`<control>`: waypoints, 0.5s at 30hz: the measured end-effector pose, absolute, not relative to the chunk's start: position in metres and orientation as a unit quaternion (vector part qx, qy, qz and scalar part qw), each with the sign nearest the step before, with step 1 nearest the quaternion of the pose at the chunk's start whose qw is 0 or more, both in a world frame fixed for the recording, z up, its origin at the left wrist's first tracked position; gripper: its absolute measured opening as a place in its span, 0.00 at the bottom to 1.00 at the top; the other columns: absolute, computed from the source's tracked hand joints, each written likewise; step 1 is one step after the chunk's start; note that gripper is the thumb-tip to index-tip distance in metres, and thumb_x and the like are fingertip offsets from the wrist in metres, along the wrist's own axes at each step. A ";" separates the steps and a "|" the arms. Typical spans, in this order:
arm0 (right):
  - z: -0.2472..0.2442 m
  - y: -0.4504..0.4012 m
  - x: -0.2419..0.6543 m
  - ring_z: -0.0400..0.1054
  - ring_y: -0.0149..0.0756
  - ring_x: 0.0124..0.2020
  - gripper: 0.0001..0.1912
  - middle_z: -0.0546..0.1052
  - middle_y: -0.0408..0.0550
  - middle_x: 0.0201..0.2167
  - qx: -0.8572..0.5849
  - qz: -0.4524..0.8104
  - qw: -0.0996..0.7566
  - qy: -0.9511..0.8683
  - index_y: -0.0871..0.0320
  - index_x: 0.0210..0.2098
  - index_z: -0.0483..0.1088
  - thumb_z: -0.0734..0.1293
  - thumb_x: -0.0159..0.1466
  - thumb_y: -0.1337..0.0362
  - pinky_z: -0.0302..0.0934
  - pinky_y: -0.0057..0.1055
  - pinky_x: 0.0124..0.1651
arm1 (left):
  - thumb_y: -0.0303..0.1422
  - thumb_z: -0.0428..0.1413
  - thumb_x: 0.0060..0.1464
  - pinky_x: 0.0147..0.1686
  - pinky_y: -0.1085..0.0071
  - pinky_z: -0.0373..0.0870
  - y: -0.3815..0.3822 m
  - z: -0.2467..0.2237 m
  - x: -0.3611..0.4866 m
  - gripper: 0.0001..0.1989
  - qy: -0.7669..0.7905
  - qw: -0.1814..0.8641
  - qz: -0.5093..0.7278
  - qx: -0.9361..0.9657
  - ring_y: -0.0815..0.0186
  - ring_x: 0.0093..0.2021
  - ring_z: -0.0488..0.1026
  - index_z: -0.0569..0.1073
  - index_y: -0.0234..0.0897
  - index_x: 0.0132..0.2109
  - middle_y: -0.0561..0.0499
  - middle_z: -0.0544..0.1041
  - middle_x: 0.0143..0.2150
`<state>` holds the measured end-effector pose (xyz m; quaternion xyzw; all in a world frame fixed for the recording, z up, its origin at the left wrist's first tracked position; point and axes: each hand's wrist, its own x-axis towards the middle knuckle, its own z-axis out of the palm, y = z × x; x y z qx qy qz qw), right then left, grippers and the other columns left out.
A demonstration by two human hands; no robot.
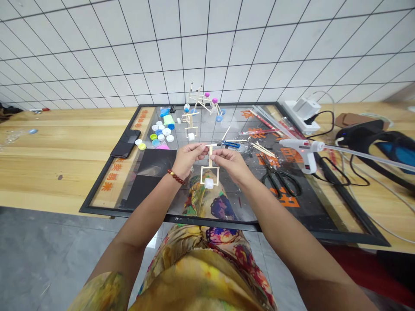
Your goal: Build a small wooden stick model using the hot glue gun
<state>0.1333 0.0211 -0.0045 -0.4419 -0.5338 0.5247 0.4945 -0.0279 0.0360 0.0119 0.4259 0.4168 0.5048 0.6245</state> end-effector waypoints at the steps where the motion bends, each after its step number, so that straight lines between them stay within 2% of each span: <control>1: -0.004 0.021 0.133 0.62 0.28 0.26 0.17 0.75 0.41 0.26 -0.440 0.524 0.494 -0.536 0.58 0.29 0.75 0.75 0.48 0.52 0.58 0.29 0.35 | 0.40 0.68 0.43 0.41 0.70 0.69 0.036 0.012 -0.028 0.15 0.414 0.629 0.505 0.422 0.69 0.36 0.76 0.79 0.34 0.36 0.49 0.80 0.33; 6: -0.008 0.023 0.133 0.68 0.32 0.30 0.17 0.78 0.44 0.27 -0.438 0.508 0.502 -0.546 0.57 0.28 0.77 0.76 0.47 0.50 0.62 0.33 0.40 | 0.41 0.67 0.44 0.43 0.69 0.69 0.034 0.013 -0.027 0.15 0.413 0.634 0.492 0.431 0.68 0.37 0.76 0.79 0.35 0.36 0.48 0.80 0.33; 15: -0.010 0.023 0.133 0.65 0.30 0.27 0.16 0.77 0.42 0.25 -0.448 0.491 0.513 -0.542 0.57 0.28 0.78 0.77 0.47 0.52 0.59 0.30 0.34 | 0.41 0.67 0.45 0.40 0.70 0.69 0.035 0.010 -0.025 0.16 0.406 0.647 0.486 0.425 0.70 0.34 0.75 0.79 0.35 0.37 0.48 0.80 0.34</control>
